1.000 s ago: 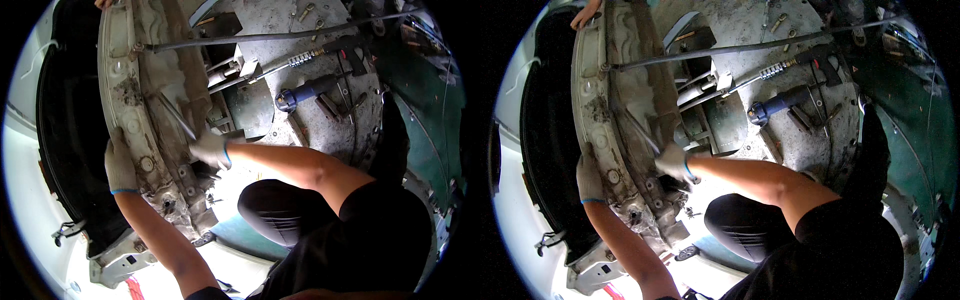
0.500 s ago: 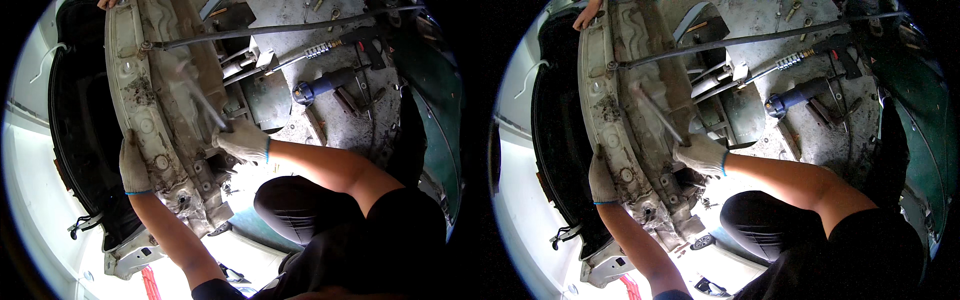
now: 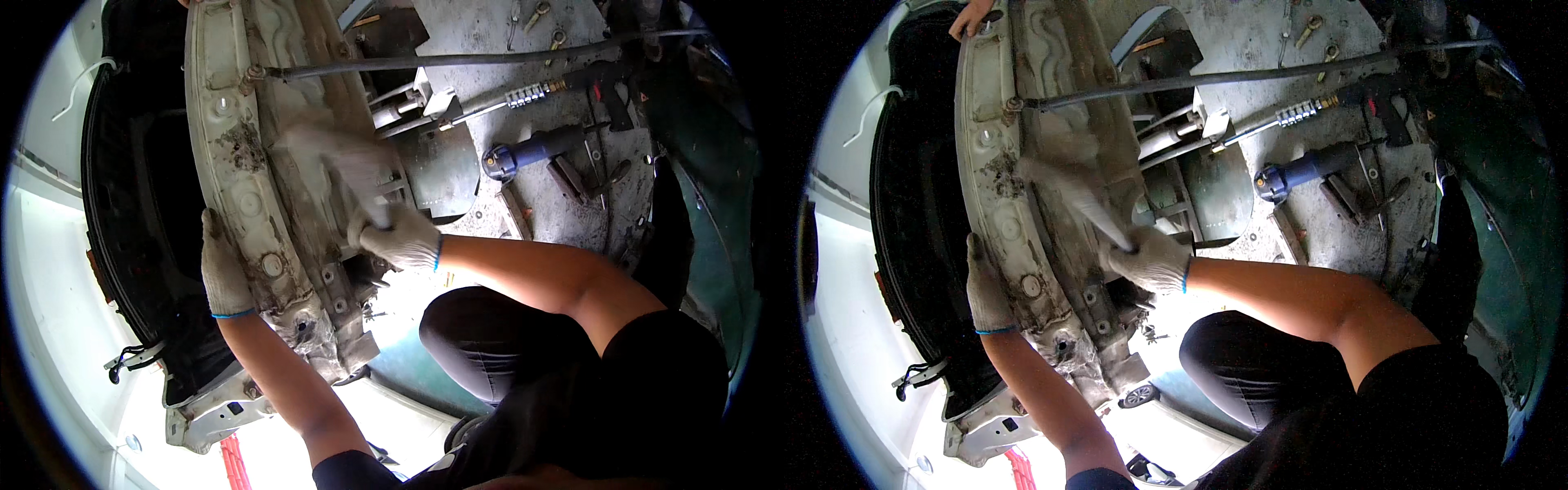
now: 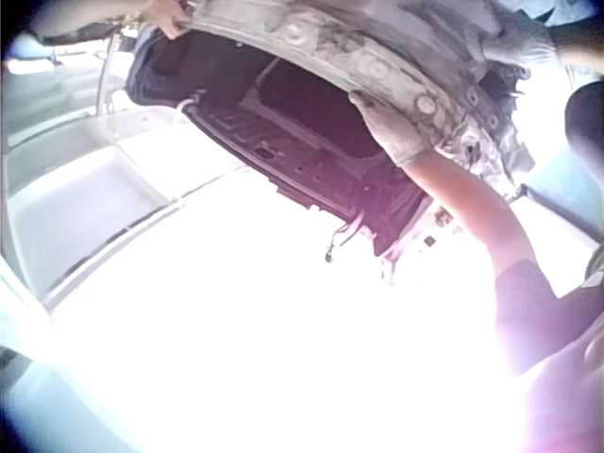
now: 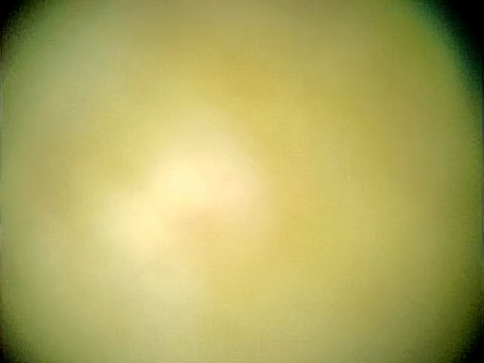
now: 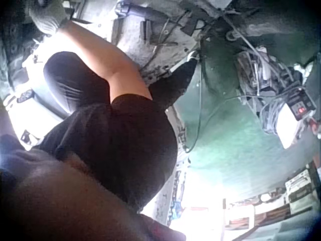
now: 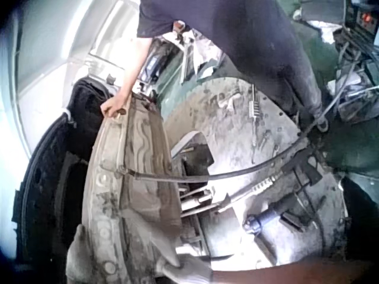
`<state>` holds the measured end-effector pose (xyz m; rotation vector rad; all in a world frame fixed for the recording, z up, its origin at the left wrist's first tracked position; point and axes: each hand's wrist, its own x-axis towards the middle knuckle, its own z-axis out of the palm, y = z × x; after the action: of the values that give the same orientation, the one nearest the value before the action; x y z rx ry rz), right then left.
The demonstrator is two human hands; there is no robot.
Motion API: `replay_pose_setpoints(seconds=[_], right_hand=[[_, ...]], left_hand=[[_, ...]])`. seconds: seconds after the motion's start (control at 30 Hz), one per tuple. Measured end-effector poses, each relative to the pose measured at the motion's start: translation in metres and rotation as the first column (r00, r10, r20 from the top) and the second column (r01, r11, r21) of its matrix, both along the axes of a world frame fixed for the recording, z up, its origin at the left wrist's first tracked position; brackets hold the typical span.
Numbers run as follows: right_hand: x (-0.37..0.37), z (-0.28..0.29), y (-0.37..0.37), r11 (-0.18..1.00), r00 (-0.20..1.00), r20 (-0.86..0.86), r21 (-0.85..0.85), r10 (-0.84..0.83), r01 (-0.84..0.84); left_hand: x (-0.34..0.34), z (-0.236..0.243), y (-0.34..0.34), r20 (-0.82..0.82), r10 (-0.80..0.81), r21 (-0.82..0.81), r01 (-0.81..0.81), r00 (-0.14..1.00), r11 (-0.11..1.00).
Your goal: The person works on a detached white car bumper mounted on a stand, using a hammer to tap and align sections, then uses a power angle grinder to smooth or cut edges. A coworker stands nearby and occasionally assists by holding the bumper.
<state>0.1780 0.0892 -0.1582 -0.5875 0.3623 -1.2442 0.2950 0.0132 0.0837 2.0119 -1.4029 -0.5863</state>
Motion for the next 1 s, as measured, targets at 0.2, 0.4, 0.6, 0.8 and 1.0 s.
replay_pose_setpoints(seconds=[0.2, 0.4, 0.6, 0.8, 1.0], right_hand=[[-0.043, 0.038, -0.009, 0.991, 0.973, -0.190, 0.029, 0.130, -0.127], [0.007, -0.004, -0.023, 0.947, 0.873, -0.384, 0.015, 0.301, -0.320], [0.002, 0.002, -0.016, 0.991, 0.958, -0.280, -0.097, 0.065, -0.095], [-0.027, 0.011, -0.005, 0.975, 0.904, -0.416, -0.143, 0.096, -0.169], [-0.015, -0.015, -0.023, 0.962, 0.864, -0.429, 0.057, 0.265, -0.266]], left_hand=[[0.009, 0.003, 0.007, -0.095, 0.009, 0.045, -0.005, 0.995, 0.999], [-0.004, 0.005, -0.001, -0.208, -0.037, 0.071, 0.053, 0.977, 0.996], [0.014, 0.007, 0.002, 0.104, -0.118, -0.045, 0.123, 0.988, 0.991], [-0.009, 0.031, 0.059, 0.459, 0.001, -0.187, 0.096, 0.888, 0.978], [0.003, 0.033, 0.118, 0.700, -0.040, 0.110, -0.053, 0.713, 0.993]])
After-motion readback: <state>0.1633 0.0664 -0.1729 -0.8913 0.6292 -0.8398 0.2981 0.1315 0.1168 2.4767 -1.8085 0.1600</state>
